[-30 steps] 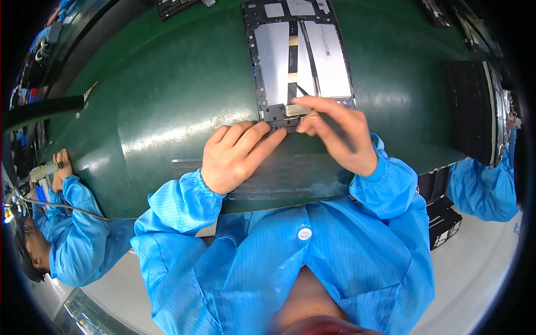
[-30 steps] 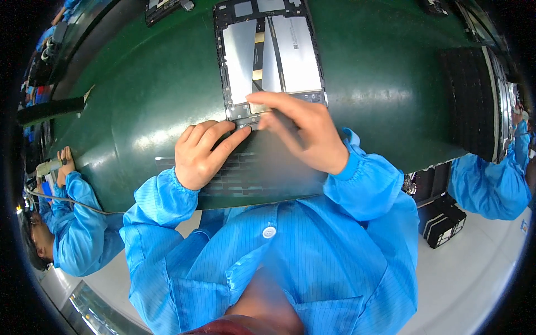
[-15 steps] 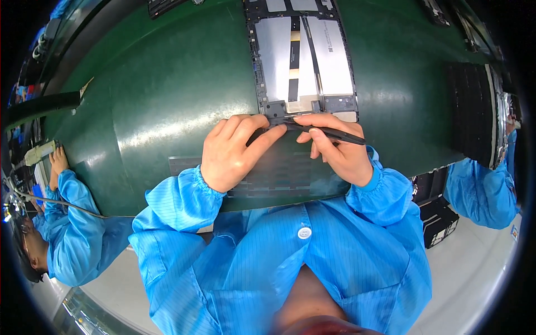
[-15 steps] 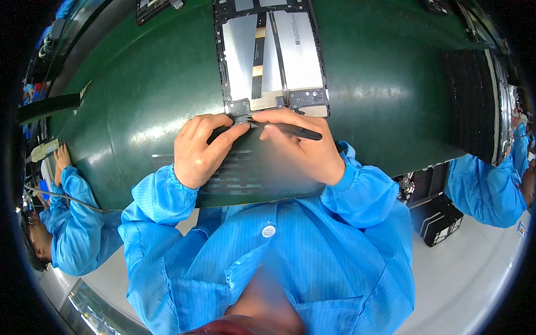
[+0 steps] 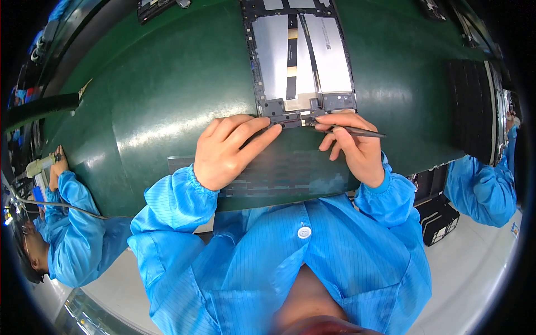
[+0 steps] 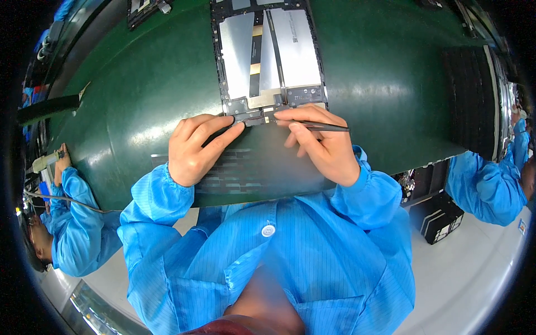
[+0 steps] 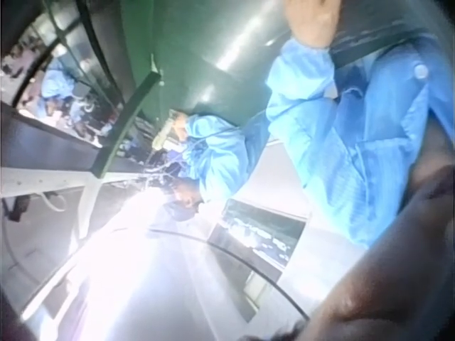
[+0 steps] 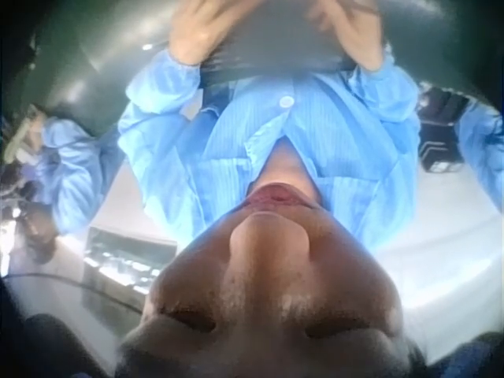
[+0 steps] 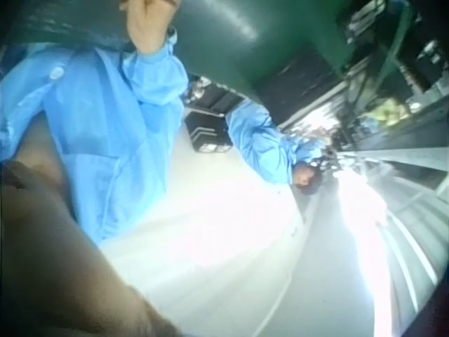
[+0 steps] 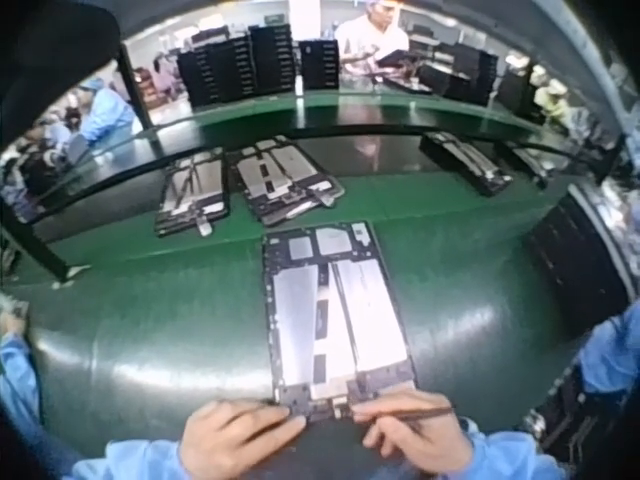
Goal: The person assembles internal components and ribbon cables into a tablet chassis by hand, using tweezers to manipulate the small parts.
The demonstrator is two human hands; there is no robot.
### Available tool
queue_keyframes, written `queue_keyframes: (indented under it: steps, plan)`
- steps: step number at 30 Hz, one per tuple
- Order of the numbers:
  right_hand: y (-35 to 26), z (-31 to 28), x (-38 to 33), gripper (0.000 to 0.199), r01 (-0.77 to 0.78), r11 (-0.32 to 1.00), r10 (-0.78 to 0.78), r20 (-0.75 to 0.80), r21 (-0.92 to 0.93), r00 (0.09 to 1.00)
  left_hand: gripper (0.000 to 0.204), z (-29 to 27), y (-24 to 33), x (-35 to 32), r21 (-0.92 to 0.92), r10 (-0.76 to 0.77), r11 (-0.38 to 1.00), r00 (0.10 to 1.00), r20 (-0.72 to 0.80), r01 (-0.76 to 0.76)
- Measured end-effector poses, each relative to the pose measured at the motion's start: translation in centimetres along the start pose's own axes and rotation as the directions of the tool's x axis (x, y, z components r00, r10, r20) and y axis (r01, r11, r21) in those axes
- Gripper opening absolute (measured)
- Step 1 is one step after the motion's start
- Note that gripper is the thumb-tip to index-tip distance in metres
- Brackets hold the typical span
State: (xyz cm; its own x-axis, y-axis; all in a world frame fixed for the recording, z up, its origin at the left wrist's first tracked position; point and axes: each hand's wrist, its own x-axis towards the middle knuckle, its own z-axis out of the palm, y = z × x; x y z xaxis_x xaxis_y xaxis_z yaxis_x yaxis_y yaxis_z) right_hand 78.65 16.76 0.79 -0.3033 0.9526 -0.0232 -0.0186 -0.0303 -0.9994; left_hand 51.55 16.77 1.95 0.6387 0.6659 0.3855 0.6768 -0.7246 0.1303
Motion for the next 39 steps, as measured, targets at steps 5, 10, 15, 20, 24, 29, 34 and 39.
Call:
queue_keyframes:
  steps: [5,10,15,20,24,29,34,39]
  plan:
    - [0.1,0.0,-1.3,0.020,-0.150,0.987,0.149,0.020,0.059,0.989,0.046,-0.5,0.2,0.4,0.007,0.028,1.000,0.999,0.028,-0.028]
    - [0.2,-0.5,-2.4,0.016,-0.065,0.992,0.081,0.147,-0.110,0.986,0.039,-0.8,2.2,-1.9,-0.194,0.138,0.973,0.990,0.034,-0.129]
    - [0.7,0.4,-4.0,0.015,-0.008,0.981,0.049,0.206,-0.195,0.977,0.036,0.3,5.3,-3.6,-0.202,0.339,0.931,0.927,0.161,-0.305]
    - [0.8,0.3,-4.0,0.016,0.058,0.953,0.000,0.191,-0.296,0.982,0.040,0.7,5.9,-3.4,-0.114,0.229,0.972,0.947,0.226,-0.207]
    - [0.7,0.4,-3.6,0.016,0.059,0.951,-0.007,0.171,-0.303,0.985,0.041,0.8,5.9,-3.4,-0.105,0.224,0.973,0.945,0.238,-0.204]
    - [0.0,0.5,-2.5,0.017,0.018,0.952,0.067,0.263,-0.306,0.963,0.042,0.8,5.9,-3.5,-0.115,0.224,0.973,0.942,0.251,-0.201]
    - [0.4,0.7,-2.0,0.018,-0.007,0.949,0.101,0.284,-0.315,0.954,0.042,0.9,5.8,-3.4,-0.124,0.220,0.973,0.941,0.256,-0.193]
    - [1.3,0.3,-2.2,0.016,0.018,0.957,0.071,0.294,-0.290,0.953,0.043,0.9,5.6,-3.1,-0.120,0.242,0.968,0.939,0.245,-0.218]
